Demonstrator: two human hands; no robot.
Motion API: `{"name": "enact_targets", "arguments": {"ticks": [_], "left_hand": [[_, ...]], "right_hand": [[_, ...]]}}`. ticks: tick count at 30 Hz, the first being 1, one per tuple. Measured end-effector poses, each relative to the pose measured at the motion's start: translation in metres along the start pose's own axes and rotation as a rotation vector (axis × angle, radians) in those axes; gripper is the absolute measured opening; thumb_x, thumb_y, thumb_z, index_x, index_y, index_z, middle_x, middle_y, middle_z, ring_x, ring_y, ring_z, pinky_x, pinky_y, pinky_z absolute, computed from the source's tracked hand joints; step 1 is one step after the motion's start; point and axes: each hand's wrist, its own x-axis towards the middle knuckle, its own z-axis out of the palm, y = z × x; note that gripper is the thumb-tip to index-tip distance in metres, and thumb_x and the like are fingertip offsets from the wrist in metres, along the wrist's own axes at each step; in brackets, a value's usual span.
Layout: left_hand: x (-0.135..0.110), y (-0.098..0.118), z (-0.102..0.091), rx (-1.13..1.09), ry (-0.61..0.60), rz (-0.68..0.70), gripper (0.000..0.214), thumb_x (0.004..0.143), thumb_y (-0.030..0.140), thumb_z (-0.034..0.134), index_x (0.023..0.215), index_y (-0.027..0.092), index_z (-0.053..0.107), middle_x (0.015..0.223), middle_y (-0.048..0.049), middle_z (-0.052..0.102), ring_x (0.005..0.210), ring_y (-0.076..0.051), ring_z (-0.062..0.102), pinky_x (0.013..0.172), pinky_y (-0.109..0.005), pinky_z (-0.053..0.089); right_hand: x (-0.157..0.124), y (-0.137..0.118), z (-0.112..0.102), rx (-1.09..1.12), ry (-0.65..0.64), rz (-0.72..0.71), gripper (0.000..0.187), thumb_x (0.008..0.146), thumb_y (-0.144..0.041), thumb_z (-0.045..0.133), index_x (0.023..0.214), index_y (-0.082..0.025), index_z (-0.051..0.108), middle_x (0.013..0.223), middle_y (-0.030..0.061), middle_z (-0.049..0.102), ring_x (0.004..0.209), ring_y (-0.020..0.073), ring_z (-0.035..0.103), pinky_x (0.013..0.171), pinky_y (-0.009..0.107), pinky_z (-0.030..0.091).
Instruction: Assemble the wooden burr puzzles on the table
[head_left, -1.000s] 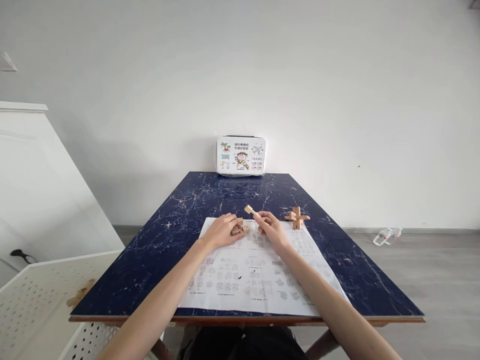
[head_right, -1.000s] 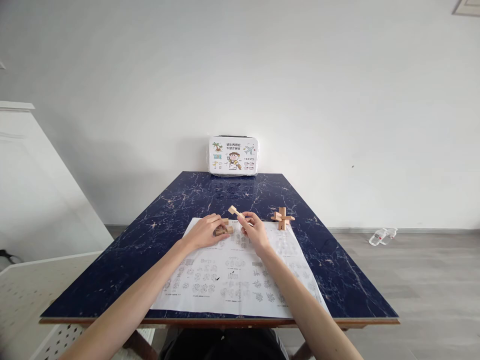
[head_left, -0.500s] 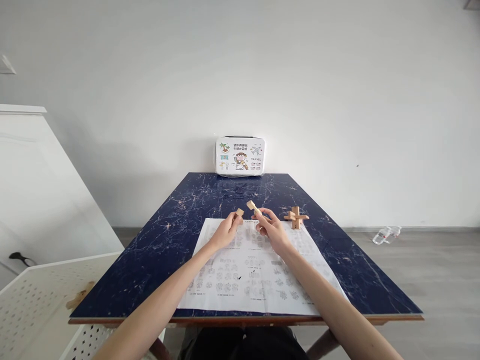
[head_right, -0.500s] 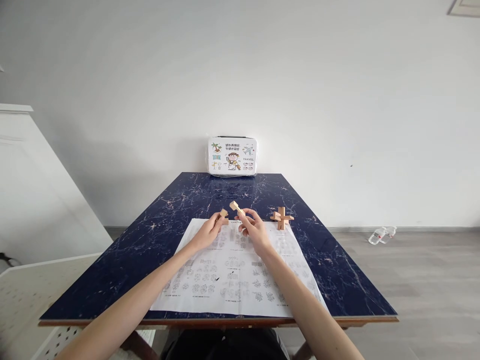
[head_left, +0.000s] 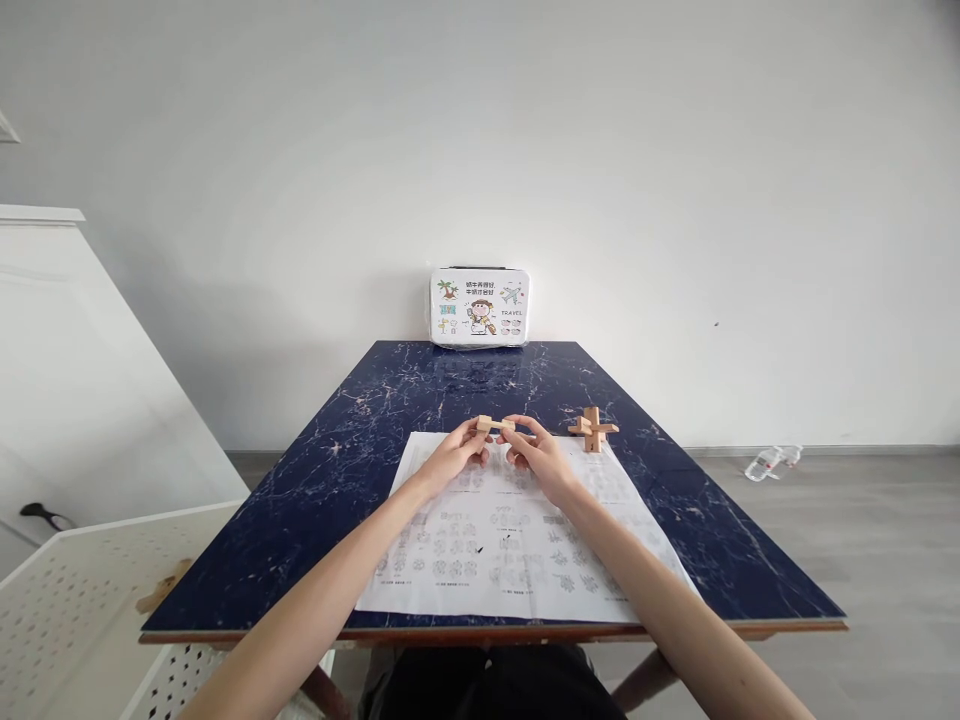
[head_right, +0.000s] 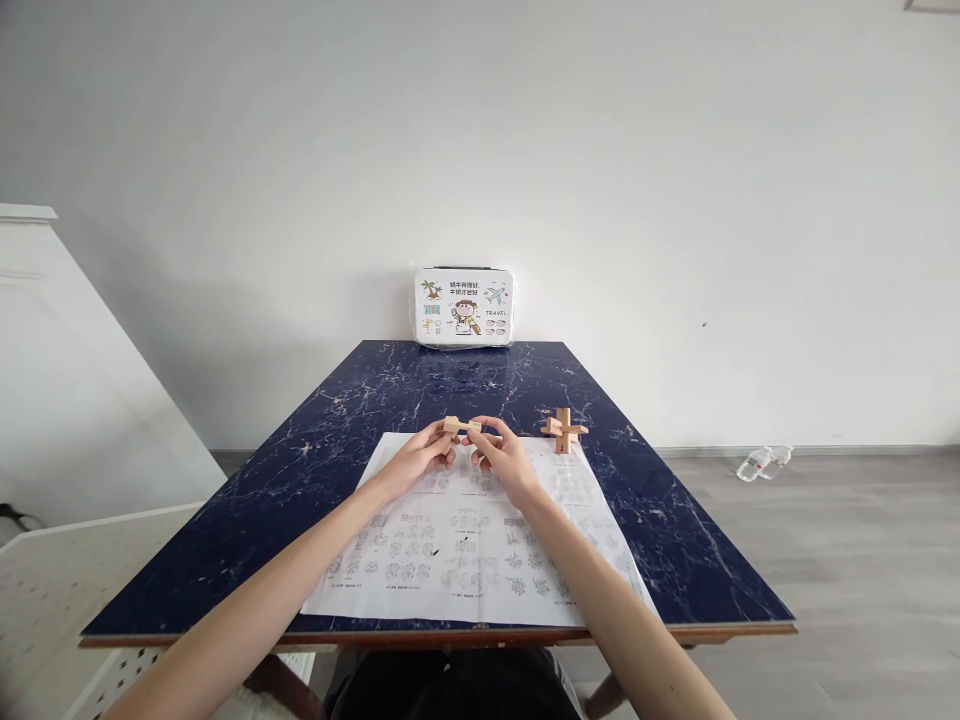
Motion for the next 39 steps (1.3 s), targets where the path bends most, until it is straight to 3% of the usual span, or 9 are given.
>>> {"name": "enact_targets", "arguments": {"ticks": [6, 12, 15, 21, 27, 35, 39], "left_hand": [[-0.002, 0.001, -0.001, -0.152, -0.033, -0.009, 0.055, 0.09, 0.028, 0.072, 0.141, 0.021, 0.051, 0.122, -0.0117, 0.066, 0.089, -0.018, 0.07, 0.095, -0.042, 0.056], [-0.003, 0.002, 0.0, -0.155, -0.063, -0.046, 0.063, 0.086, 0.028, 0.079, 0.14, 0.022, 0.049, 0.131, -0.0126, 0.065, 0.095, -0.023, 0.076, 0.098, -0.048, 0.057], [-0.005, 0.005, 0.002, -0.117, -0.097, -0.05, 0.062, 0.085, 0.036, 0.08, 0.138, 0.023, 0.05, 0.136, -0.0139, 0.063, 0.094, -0.024, 0.077, 0.092, -0.044, 0.06], [-0.008, 0.013, 0.004, 0.011, -0.06, -0.041, 0.066, 0.082, 0.043, 0.082, 0.135, 0.022, 0.048, 0.13, -0.0164, 0.066, 0.08, -0.024, 0.078, 0.063, -0.032, 0.062], [-0.007, 0.013, 0.004, 0.044, -0.044, 0.0, 0.07, 0.079, 0.045, 0.084, 0.133, 0.023, 0.047, 0.12, -0.0132, 0.07, 0.075, -0.023, 0.077, 0.064, -0.034, 0.063], [-0.006, 0.008, 0.001, 0.024, -0.069, -0.01, 0.06, 0.094, 0.049, 0.067, 0.143, 0.023, 0.042, 0.113, -0.0118, 0.07, 0.077, -0.024, 0.078, 0.063, -0.032, 0.062], [-0.004, 0.005, -0.002, 0.04, -0.076, -0.007, 0.064, 0.093, 0.048, 0.07, 0.145, 0.023, 0.042, 0.116, -0.0138, 0.071, 0.078, -0.025, 0.079, 0.063, -0.032, 0.062]], "right_hand": [[-0.001, 0.0, 0.0, -0.028, 0.0, 0.022, 0.056, 0.075, -0.065, 0.075, 0.111, -0.024, 0.064, 0.089, 0.0035, 0.072, 0.059, 0.012, 0.056, 0.051, 0.024, 0.038], [-0.003, -0.001, 0.001, -0.077, -0.013, -0.063, 0.053, 0.077, -0.062, 0.075, 0.112, -0.024, 0.066, 0.078, -0.0003, 0.066, 0.059, 0.0118, 0.053, 0.051, 0.024, 0.038], [-0.004, -0.002, 0.002, -0.125, 0.006, -0.117, 0.051, 0.078, -0.062, 0.074, 0.111, -0.024, 0.068, 0.079, 0.0003, 0.064, 0.059, 0.0127, 0.052, 0.051, 0.025, 0.039], [-0.001, 0.002, 0.002, -0.203, 0.002, -0.171, 0.047, 0.082, -0.059, 0.072, 0.113, -0.025, 0.068, 0.082, 0.0013, 0.064, 0.057, 0.0126, 0.052, 0.052, 0.026, 0.042], [0.001, 0.006, 0.002, -0.214, 0.011, -0.195, 0.044, 0.083, -0.058, 0.071, 0.112, -0.025, 0.068, 0.089, 0.0028, 0.066, 0.059, 0.0128, 0.055, 0.054, 0.027, 0.046], [0.0, 0.006, 0.002, -0.259, 0.032, -0.257, 0.044, 0.086, -0.058, 0.068, 0.113, -0.023, 0.068, 0.097, 0.0068, 0.068, 0.059, 0.0137, 0.057, 0.056, 0.029, 0.048], [-0.002, 0.005, 0.002, -0.355, 0.054, -0.296, 0.043, 0.089, -0.057, 0.064, 0.115, -0.023, 0.069, 0.096, 0.0067, 0.069, 0.057, 0.0135, 0.058, 0.054, 0.029, 0.047]]}}
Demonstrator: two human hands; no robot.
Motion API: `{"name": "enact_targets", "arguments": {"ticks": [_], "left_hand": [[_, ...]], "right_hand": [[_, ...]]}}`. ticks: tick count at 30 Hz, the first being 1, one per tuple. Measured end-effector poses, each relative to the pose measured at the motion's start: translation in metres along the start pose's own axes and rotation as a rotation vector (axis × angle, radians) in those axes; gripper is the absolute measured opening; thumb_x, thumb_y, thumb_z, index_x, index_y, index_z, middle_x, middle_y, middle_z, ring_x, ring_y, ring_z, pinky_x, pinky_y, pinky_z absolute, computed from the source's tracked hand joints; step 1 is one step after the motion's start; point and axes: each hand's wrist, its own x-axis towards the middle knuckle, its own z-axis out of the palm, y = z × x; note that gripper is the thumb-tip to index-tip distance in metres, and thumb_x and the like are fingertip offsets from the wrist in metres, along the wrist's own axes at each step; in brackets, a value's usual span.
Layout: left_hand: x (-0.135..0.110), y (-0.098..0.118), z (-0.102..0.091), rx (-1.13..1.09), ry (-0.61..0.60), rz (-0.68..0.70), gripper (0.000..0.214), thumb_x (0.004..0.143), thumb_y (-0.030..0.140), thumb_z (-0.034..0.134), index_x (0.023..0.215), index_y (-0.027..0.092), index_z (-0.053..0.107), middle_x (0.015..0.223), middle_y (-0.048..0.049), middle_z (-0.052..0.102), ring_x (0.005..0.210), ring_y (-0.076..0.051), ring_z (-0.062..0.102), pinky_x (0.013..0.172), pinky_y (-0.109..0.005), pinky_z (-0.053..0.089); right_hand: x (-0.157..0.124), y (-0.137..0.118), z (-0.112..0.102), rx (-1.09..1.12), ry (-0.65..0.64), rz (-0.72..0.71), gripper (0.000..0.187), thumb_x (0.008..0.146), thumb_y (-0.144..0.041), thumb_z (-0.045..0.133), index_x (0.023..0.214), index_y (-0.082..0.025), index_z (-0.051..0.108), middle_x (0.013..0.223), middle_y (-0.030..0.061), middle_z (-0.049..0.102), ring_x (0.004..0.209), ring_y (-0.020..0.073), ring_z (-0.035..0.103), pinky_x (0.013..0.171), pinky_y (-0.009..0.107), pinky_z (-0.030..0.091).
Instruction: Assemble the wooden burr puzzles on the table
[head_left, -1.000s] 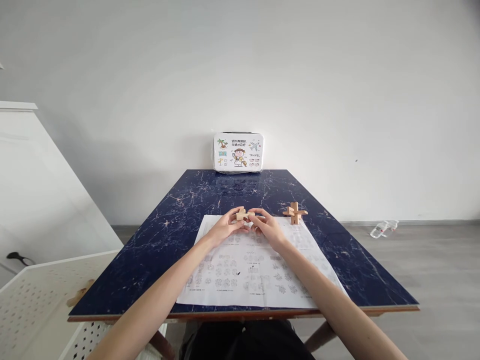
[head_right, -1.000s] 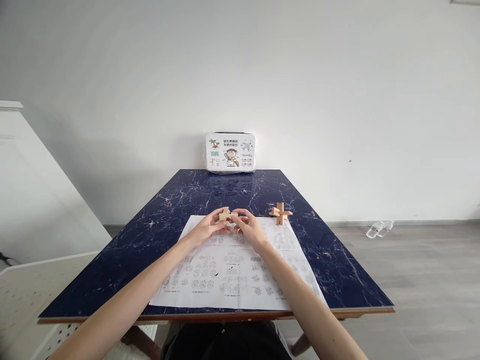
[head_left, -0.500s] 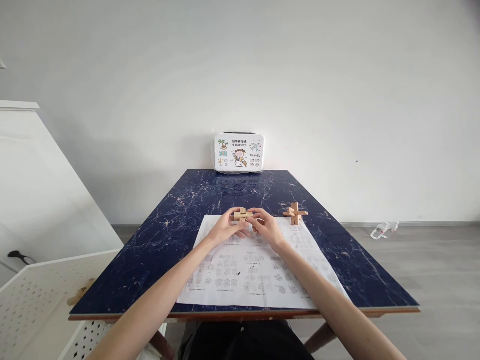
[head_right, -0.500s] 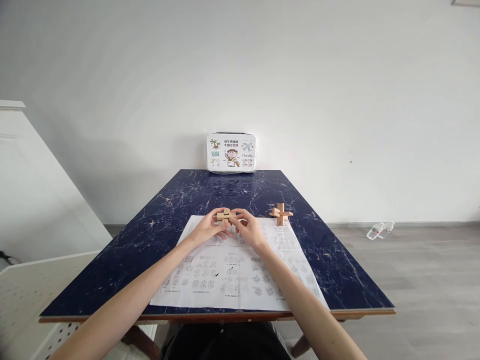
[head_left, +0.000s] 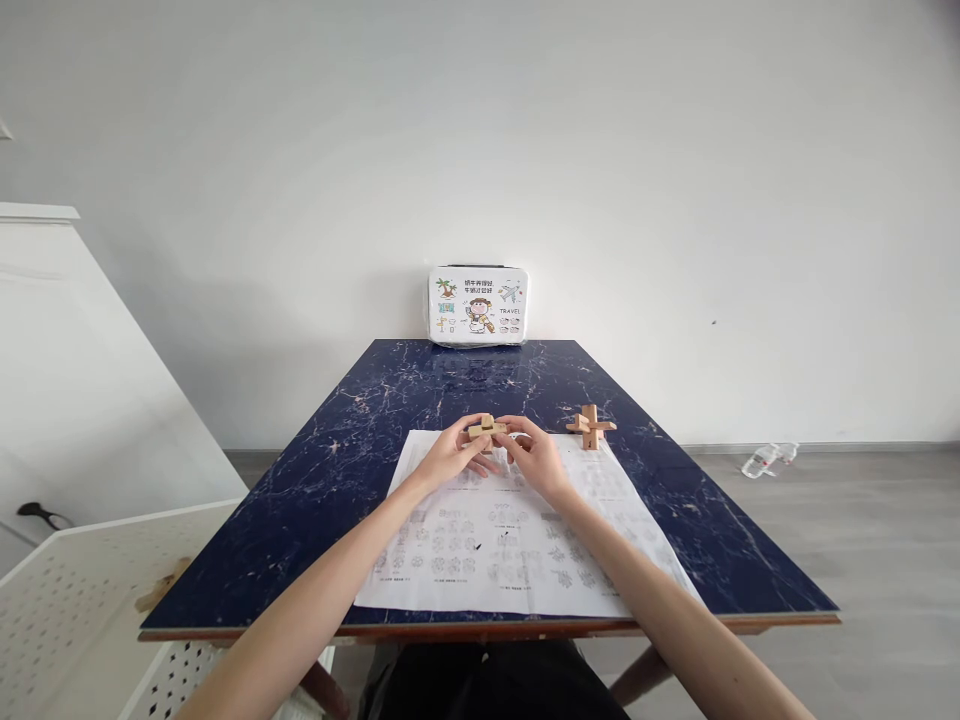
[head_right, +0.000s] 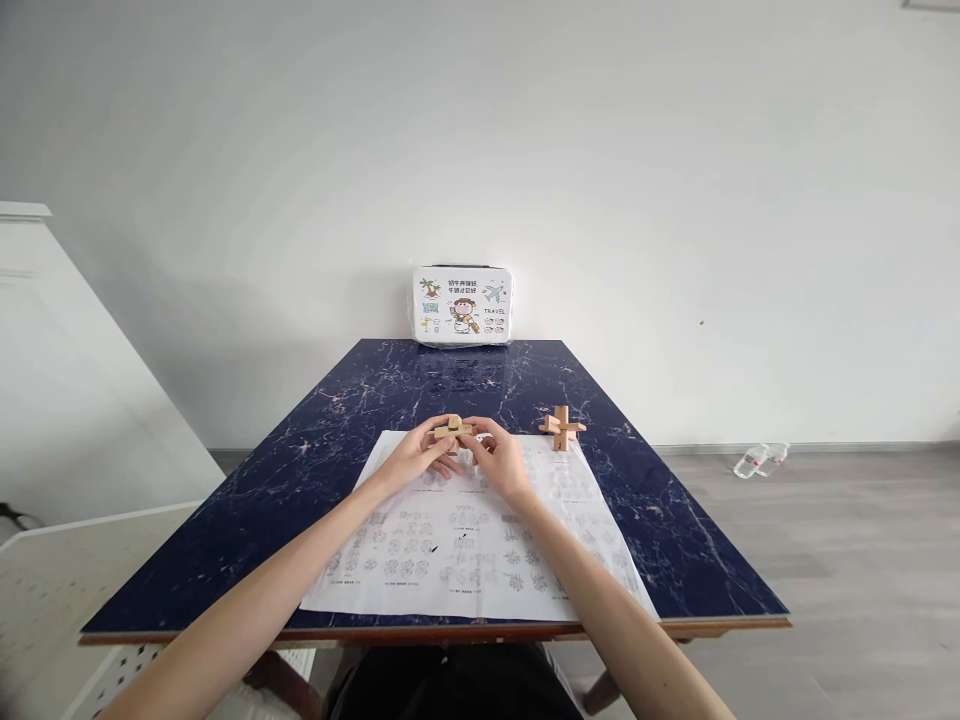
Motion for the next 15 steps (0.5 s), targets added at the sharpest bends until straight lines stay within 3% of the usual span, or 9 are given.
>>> {"name": "enact_targets", "arguments": {"ticks": [6, 15], "left_hand": [[-0.0015, 0.0022, 0.0011, 0.019, 0.004, -0.007, 0.066, 0.086, 0.051, 0.076, 0.137, 0.019, 0.049, 0.106, -0.0126, 0.074, 0.068, -0.024, 0.077, 0.06, -0.033, 0.063], [-0.0015, 0.0035, 0.003, -0.026, 0.026, -0.021, 0.067, 0.082, 0.05, 0.081, 0.133, 0.02, 0.049, 0.097, -0.0094, 0.076, 0.066, -0.023, 0.077, 0.063, -0.035, 0.063]], "right_hand": [[-0.002, 0.0001, 0.001, -0.149, 0.038, -0.081, 0.034, 0.092, -0.051, 0.062, 0.111, -0.024, 0.072, 0.097, 0.0066, 0.07, 0.056, 0.0138, 0.056, 0.055, 0.029, 0.044], [-0.002, -0.0023, 0.0019, -0.151, 0.051, -0.093, 0.033, 0.093, -0.049, 0.06, 0.111, -0.024, 0.072, 0.099, 0.0074, 0.07, 0.059, 0.0149, 0.056, 0.055, 0.03, 0.043]]}}
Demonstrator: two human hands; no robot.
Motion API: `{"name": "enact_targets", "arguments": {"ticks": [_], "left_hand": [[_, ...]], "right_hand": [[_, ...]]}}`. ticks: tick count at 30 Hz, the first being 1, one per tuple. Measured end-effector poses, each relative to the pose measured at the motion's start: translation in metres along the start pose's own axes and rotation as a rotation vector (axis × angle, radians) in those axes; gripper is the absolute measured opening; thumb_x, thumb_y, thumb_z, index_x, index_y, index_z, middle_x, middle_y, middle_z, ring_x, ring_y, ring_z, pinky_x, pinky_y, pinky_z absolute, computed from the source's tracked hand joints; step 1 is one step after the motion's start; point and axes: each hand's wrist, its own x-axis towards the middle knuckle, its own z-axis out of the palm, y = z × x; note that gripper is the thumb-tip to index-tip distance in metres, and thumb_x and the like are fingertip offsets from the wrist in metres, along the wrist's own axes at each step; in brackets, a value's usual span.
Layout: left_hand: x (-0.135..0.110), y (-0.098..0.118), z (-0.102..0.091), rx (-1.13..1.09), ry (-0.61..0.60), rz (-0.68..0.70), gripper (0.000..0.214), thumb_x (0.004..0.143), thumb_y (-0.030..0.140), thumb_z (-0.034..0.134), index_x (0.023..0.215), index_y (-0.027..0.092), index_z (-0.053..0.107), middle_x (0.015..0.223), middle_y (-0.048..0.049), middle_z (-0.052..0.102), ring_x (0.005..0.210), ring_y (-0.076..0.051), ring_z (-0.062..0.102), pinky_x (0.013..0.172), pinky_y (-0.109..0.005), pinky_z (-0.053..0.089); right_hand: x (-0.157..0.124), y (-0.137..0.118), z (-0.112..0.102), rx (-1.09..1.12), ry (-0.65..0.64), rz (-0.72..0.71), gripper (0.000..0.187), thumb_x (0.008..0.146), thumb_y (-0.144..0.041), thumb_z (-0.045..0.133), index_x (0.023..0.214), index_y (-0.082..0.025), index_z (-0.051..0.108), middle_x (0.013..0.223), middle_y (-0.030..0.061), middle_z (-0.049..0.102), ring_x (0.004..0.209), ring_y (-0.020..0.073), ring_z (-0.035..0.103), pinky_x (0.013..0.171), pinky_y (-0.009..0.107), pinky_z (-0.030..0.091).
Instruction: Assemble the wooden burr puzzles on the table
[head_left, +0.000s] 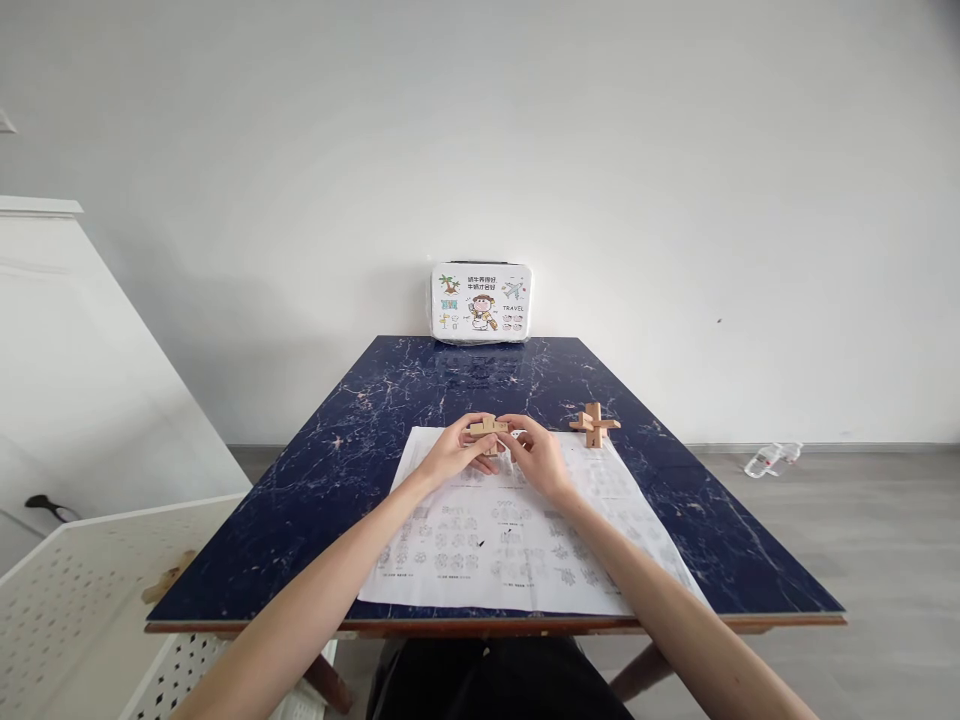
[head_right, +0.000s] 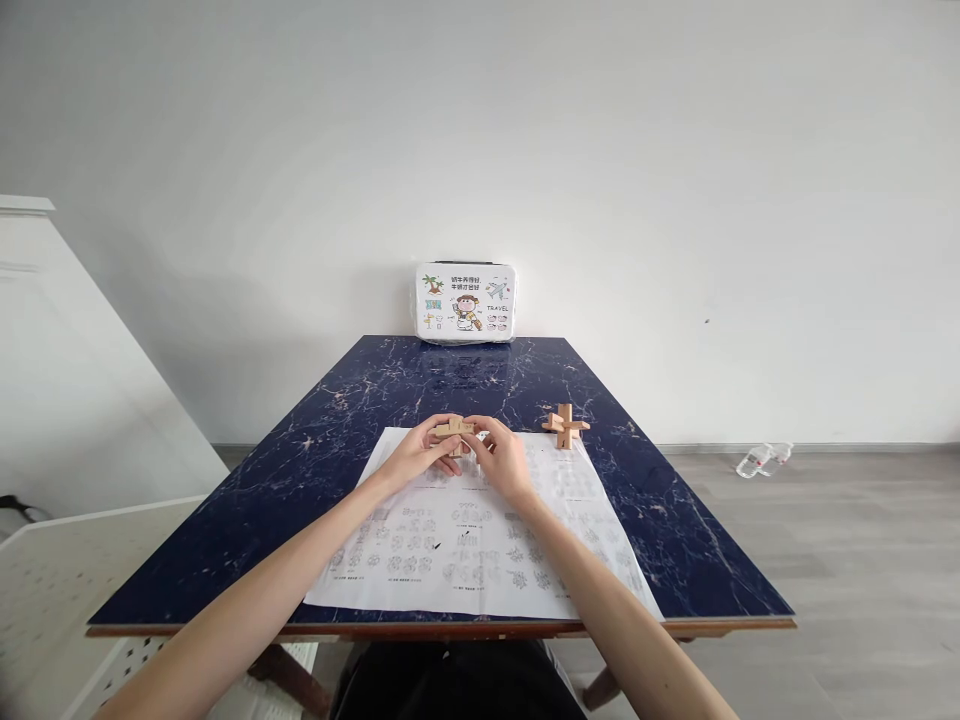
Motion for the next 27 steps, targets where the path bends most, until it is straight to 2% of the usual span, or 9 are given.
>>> {"name": "enact_targets", "arguments": {"ticks": [8, 15, 20, 27], "left_hand": [[-0.0003, 0.0027, -0.0033, -0.051, -0.01, 0.008, 0.054, 0.09, 0.055, 0.07, 0.126, 0.018, 0.054, 0.093, -0.009, 0.075, 0.064, -0.018, 0.073, 0.063, -0.03, 0.059], [-0.0025, 0.0049, -0.0032, -0.04, -0.037, 0.03, 0.052, 0.091, 0.055, 0.068, 0.127, 0.02, 0.054, 0.079, -0.0021, 0.069, 0.064, -0.017, 0.07, 0.064, -0.031, 0.058], [-0.0027, 0.0058, -0.0057, -0.027, -0.064, 0.05, 0.053, 0.092, 0.055, 0.068, 0.129, 0.021, 0.054, 0.081, -0.0024, 0.068, 0.063, -0.017, 0.068, 0.064, -0.032, 0.058], [-0.0018, 0.0046, -0.005, -0.031, -0.011, -0.008, 0.057, 0.091, 0.057, 0.068, 0.132, 0.02, 0.055, 0.086, -0.0045, 0.07, 0.063, -0.016, 0.067, 0.063, -0.032, 0.056]], "right_hand": [[0.0013, 0.0029, -0.0025, 0.002, -0.026, -0.009, 0.033, 0.094, -0.049, 0.06, 0.112, -0.023, 0.07, 0.101, 0.0071, 0.071, 0.055, 0.0135, 0.056, 0.054, 0.03, 0.044], [0.002, 0.0023, -0.0041, 0.106, -0.098, 0.052, 0.037, 0.092, -0.052, 0.063, 0.114, -0.022, 0.067, 0.103, 0.0065, 0.071, 0.056, 0.0126, 0.058, 0.054, 0.028, 0.045], [0.0022, 0.0014, -0.004, 0.117, -0.103, 0.07, 0.037, 0.09, -0.052, 0.065, 0.112, -0.022, 0.068, 0.102, 0.0058, 0.071, 0.057, 0.0127, 0.06, 0.057, 0.029, 0.048], [0.0028, 0.0045, -0.0028, 0.108, -0.11, 0.093, 0.041, 0.091, -0.056, 0.063, 0.115, -0.023, 0.067, 0.098, 0.0049, 0.07, 0.056, 0.0129, 0.059, 0.054, 0.029, 0.046]]}}
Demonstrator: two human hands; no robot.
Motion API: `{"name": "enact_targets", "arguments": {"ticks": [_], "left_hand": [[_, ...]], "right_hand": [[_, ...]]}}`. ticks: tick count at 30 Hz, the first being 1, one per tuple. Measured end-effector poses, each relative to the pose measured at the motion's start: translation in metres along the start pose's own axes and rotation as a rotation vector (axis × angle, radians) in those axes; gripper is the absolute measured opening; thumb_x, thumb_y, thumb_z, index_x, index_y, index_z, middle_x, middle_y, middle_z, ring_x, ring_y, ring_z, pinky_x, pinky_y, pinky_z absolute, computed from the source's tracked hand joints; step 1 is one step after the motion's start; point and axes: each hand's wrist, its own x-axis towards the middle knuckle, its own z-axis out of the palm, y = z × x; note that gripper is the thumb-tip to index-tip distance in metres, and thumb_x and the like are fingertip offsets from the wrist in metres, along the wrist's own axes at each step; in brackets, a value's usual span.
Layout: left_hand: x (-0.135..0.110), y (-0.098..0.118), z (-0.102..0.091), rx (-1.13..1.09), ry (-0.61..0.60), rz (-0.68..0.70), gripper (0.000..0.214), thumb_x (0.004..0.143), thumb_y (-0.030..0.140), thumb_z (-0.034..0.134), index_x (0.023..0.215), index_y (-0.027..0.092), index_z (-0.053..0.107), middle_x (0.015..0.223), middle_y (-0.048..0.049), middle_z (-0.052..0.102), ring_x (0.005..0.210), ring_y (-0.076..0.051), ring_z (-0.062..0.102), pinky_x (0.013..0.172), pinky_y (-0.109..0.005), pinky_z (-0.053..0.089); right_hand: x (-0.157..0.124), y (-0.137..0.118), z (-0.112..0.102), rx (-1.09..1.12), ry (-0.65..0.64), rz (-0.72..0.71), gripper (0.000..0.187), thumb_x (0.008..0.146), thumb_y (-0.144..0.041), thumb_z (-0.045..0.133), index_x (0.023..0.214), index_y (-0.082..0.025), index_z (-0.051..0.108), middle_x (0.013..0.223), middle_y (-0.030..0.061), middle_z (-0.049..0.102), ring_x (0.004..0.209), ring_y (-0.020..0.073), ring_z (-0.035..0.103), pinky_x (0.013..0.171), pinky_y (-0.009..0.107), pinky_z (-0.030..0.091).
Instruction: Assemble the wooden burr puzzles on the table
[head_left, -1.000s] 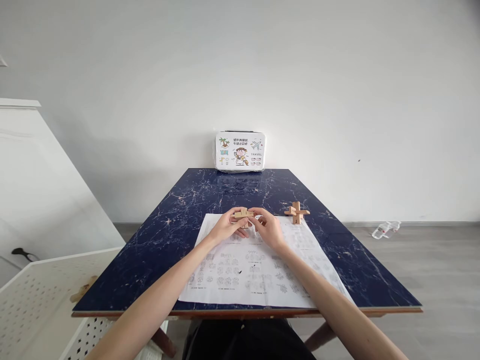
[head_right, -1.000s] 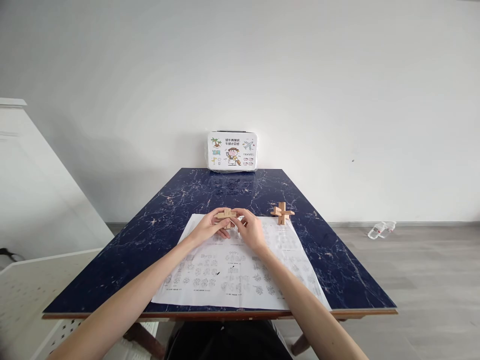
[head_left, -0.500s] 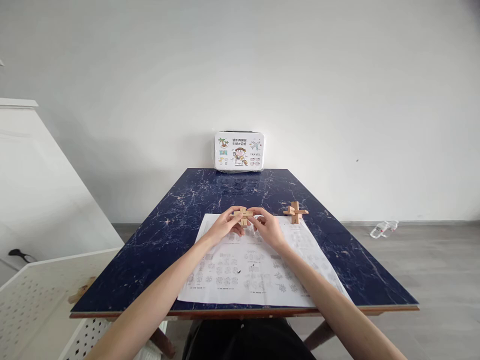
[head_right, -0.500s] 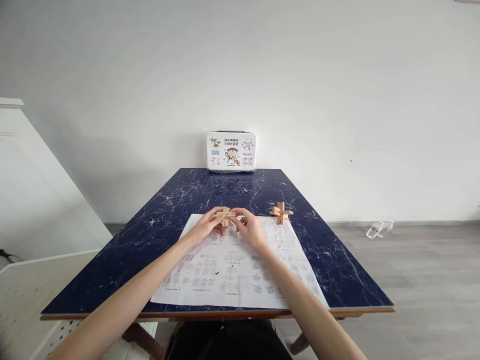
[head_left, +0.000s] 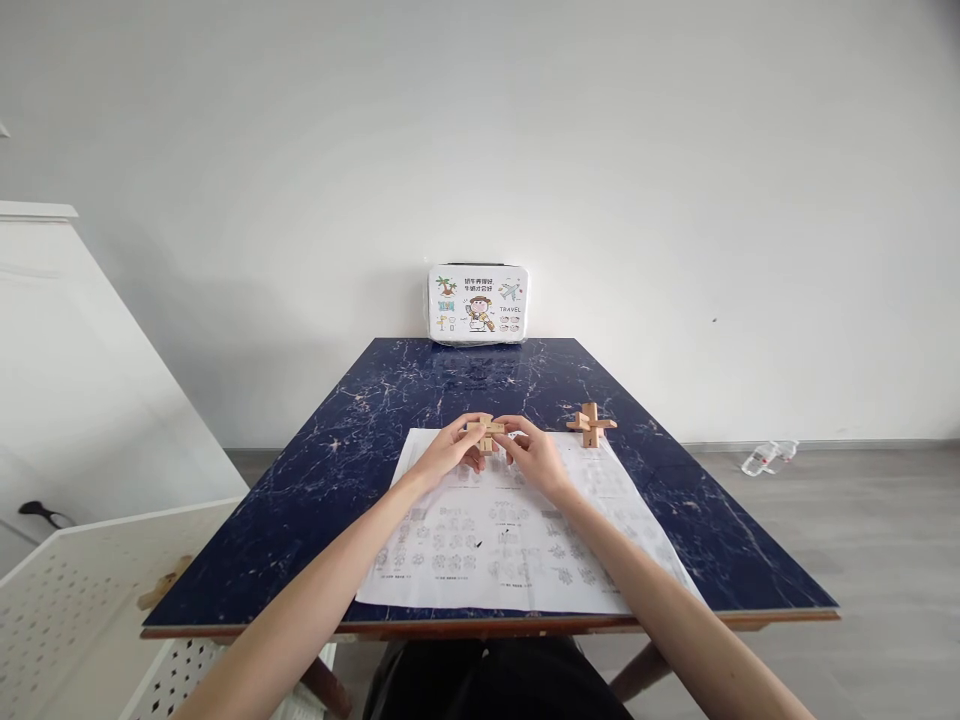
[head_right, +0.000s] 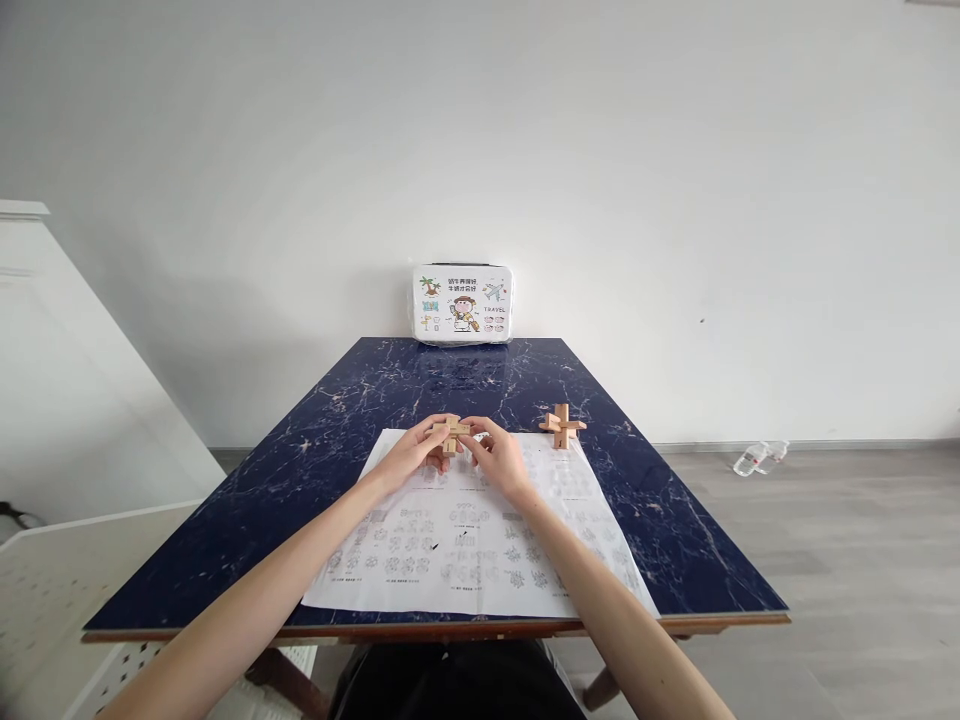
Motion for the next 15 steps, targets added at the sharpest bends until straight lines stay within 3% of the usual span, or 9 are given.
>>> {"name": "enact_targets", "arguments": {"ticks": [3, 6, 11, 15], "left_hand": [[0.002, -0.002, 0.001, -0.005, 0.013, -0.012, 0.058, 0.087, 0.052, 0.074, 0.131, 0.018, 0.056, 0.091, -0.0062, 0.071, 0.064, -0.016, 0.066, 0.062, -0.031, 0.056], [0.006, -0.004, -0.002, -0.042, 0.103, 0.028, 0.057, 0.085, 0.048, 0.078, 0.128, 0.018, 0.057, 0.093, -0.0072, 0.072, 0.061, -0.014, 0.064, 0.058, -0.029, 0.053], [0.015, -0.009, -0.016, -0.078, 0.509, 0.148, 0.055, 0.086, 0.054, 0.072, 0.124, 0.016, 0.059, 0.1, -0.0109, 0.073, 0.058, -0.012, 0.063, 0.046, -0.022, 0.043], [0.02, -0.017, -0.027, 0.013, 0.728, 0.163, 0.048, 0.088, 0.051, 0.07, 0.118, 0.014, 0.063, 0.098, -0.0106, 0.075, 0.076, -0.017, 0.07, 0.065, -0.026, 0.054]], "right_hand": [[0.0, 0.004, 0.001, -0.006, -0.013, 0.017, 0.041, 0.092, -0.055, 0.062, 0.118, -0.024, 0.065, 0.098, 0.0046, 0.069, 0.056, 0.0132, 0.06, 0.054, 0.029, 0.047], [0.0, 0.01, 0.002, -0.023, -0.012, 0.044, 0.046, 0.093, -0.051, 0.06, 0.13, -0.024, 0.056, 0.103, 0.0047, 0.069, 0.057, 0.0138, 0.062, 0.055, 0.03, 0.048], [-0.001, 0.016, 0.005, -0.088, -0.013, 0.086, 0.038, 0.092, -0.044, 0.057, 0.123, -0.022, 0.053, 0.103, 0.0038, 0.068, 0.056, 0.0137, 0.064, 0.058, 0.031, 0.05], [-0.001, 0.017, 0.006, -0.12, -0.046, 0.109, 0.028, 0.091, -0.04, 0.055, 0.114, -0.023, 0.055, 0.102, 0.0029, 0.068, 0.056, 0.0137, 0.064, 0.055, 0.03, 0.048]]}}
